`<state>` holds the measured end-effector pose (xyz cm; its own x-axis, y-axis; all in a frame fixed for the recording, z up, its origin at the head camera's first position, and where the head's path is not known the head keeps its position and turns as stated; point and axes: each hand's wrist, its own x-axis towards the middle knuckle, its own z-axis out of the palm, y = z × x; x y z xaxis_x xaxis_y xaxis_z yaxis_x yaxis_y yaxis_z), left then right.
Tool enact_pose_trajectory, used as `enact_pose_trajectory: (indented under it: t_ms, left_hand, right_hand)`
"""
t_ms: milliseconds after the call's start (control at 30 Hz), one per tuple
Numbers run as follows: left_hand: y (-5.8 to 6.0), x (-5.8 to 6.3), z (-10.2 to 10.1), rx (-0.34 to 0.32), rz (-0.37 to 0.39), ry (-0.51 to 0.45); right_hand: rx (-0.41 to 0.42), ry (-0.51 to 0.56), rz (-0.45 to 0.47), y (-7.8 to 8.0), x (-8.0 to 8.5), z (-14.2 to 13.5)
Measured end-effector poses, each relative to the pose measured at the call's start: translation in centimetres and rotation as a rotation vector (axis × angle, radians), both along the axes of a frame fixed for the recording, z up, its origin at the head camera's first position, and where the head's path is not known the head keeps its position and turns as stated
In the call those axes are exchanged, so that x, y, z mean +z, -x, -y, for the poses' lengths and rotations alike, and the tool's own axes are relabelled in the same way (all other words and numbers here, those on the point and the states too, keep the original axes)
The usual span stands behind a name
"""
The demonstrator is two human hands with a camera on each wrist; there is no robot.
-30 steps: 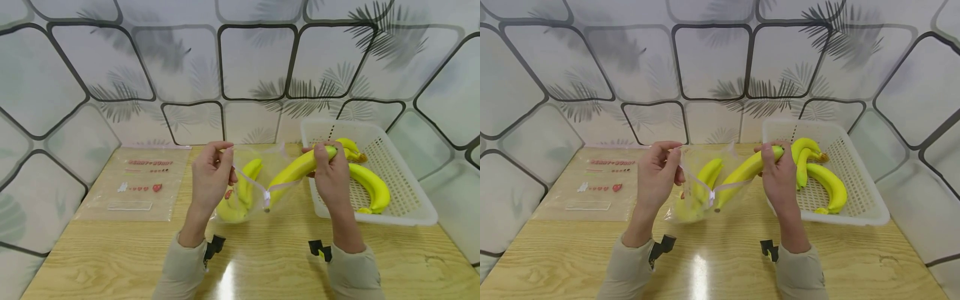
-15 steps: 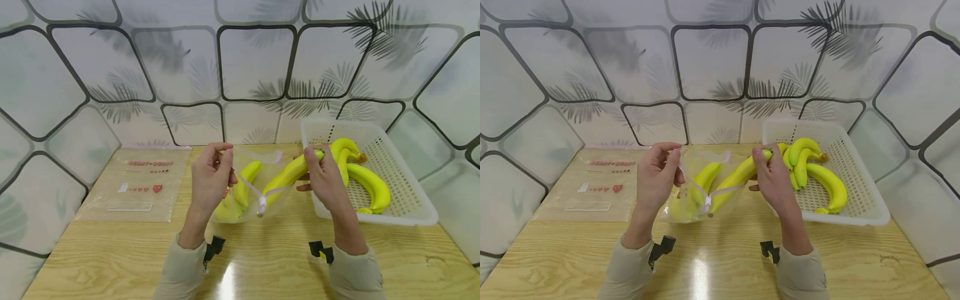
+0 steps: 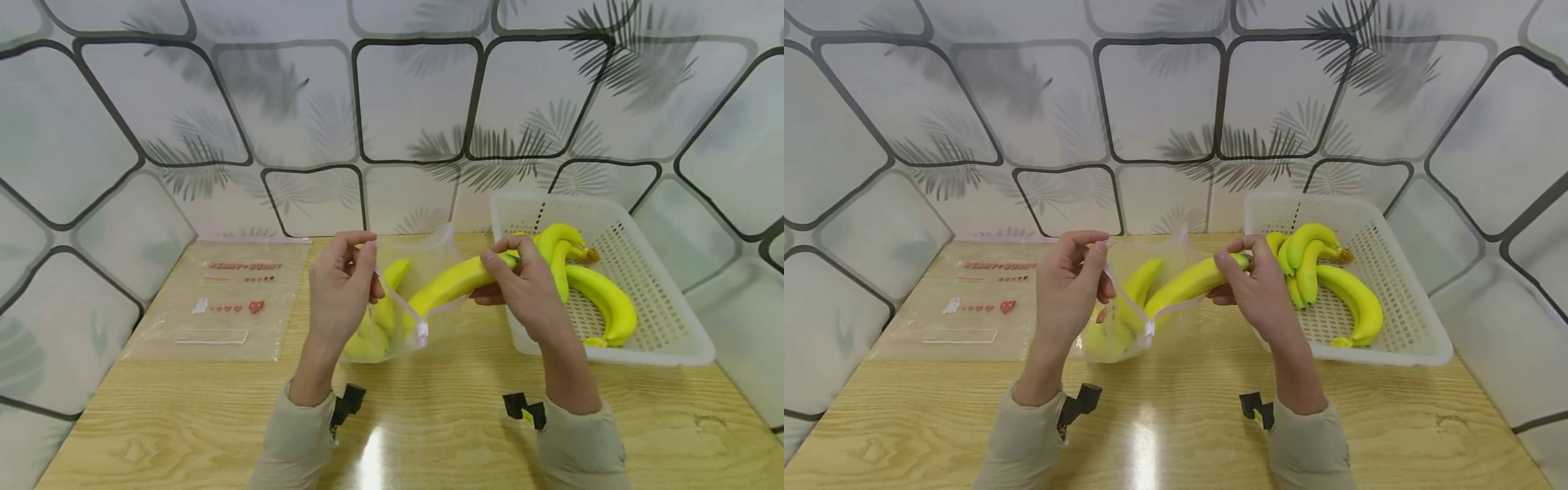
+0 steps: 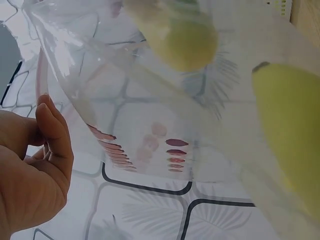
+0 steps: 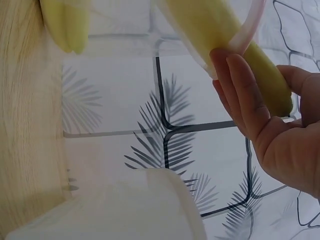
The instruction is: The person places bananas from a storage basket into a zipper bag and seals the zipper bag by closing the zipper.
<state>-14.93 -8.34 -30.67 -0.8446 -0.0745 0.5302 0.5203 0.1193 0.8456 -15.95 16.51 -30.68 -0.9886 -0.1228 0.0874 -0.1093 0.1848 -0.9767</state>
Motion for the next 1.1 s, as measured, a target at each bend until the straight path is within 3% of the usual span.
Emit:
enact_pose_trajectory:
  t_ms: [600, 933, 1100]
  left_hand:
    - [-0.05, 0.00, -0.18, 0.009, -0.006, 0.001]
    - [-0.03, 0.04, -0.03, 0.017, -0.017, -0.011]
    - [-0.04, 0.06, 0.06, 0.020, -0.012, -0.018]
  right_hand:
    - [0.022, -0.022, 0.031, 0.08, -0.09, 0.65]
    - [0.110, -0.203, -0.019, 0.24, -0.62, 0.29]
    - [0.108, -0.275, -0.049, 0.15, -0.83, 0.34]
